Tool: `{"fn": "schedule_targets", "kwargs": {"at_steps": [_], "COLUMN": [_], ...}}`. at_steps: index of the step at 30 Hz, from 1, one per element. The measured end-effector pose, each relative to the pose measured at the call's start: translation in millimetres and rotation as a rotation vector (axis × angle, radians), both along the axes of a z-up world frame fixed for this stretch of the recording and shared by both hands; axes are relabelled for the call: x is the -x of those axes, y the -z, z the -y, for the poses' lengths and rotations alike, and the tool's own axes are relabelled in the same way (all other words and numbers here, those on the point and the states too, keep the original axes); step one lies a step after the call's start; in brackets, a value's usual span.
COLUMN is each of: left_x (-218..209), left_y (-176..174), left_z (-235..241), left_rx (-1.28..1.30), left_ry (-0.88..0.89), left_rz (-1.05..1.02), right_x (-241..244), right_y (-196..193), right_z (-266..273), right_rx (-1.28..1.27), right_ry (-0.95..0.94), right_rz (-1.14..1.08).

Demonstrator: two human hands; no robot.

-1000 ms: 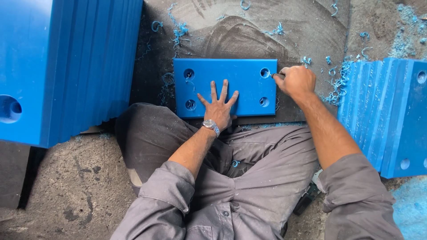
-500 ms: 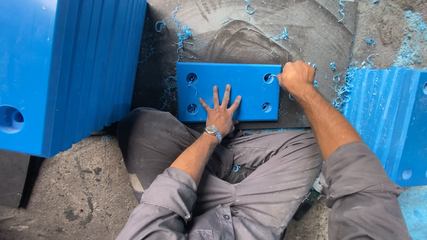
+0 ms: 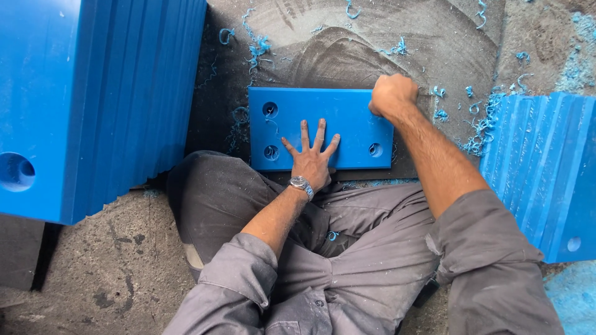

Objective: Smoothing the edges and holes of blue plastic blocks using an angle grinder and a manual deburring tool.

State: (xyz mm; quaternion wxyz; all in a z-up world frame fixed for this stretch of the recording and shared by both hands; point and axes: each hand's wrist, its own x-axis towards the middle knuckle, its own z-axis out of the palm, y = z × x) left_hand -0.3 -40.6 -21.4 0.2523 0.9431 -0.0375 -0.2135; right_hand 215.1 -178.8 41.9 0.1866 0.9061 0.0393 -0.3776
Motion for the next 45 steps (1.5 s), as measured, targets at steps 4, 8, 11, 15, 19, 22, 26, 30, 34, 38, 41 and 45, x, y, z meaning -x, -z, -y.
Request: {"fn": "schedule_targets", "kwargs": {"at_steps": [4,8,11,15,19,22,26,30,34,38,41,45], "left_x": [2,-2,1,-6,-2,4,9,4,3,-3,-4,-18], "left_y": [3,1,-5,-10,-20,-15,-24,12,51,29,22,5], "left_z": [0,-3,-4,-5,-15,-22,-45,-57,-66,-74,-84,-83], "left_rx": [-0.018,-0.027,-0.002,-0.015,-0.025,0.043,0.071,0.279,0.337,0.339,0.469,0.795], "left_ry": [0.011,0.015,0.021,0.028,0.034,-0.008,-0.462,-1.187,-1.235,-1.176,-1.121,-1.023], "left_rz": [-0.005,0.016,-0.026,-0.058,-0.081,-0.055,-0.106,-0.172,-0.182,-0.26,-0.328,-0.413], "right_x": [-19,-19,2,47,129,161,168,164,160,161,152,145], "right_y": [8,11,0,5,38,43,42,65,69,29,-6,-52], "right_z": [20,58,93,136,136,113,99,121,129,146,174,211], "right_rx": [0.079,0.097,0.047,-0.253,-0.294,-0.288,-0.304,-0.332,-0.303,-0.383,-0.521,-0.596], "right_ry": [0.062,0.105,0.158,0.371,0.459,0.456,0.529,0.583,0.518,0.76,0.884,1.068], "right_rz": [0.051,0.022,-0.084,0.128,0.177,0.218,0.325,0.334,0.387,0.336,0.394,0.344]}}
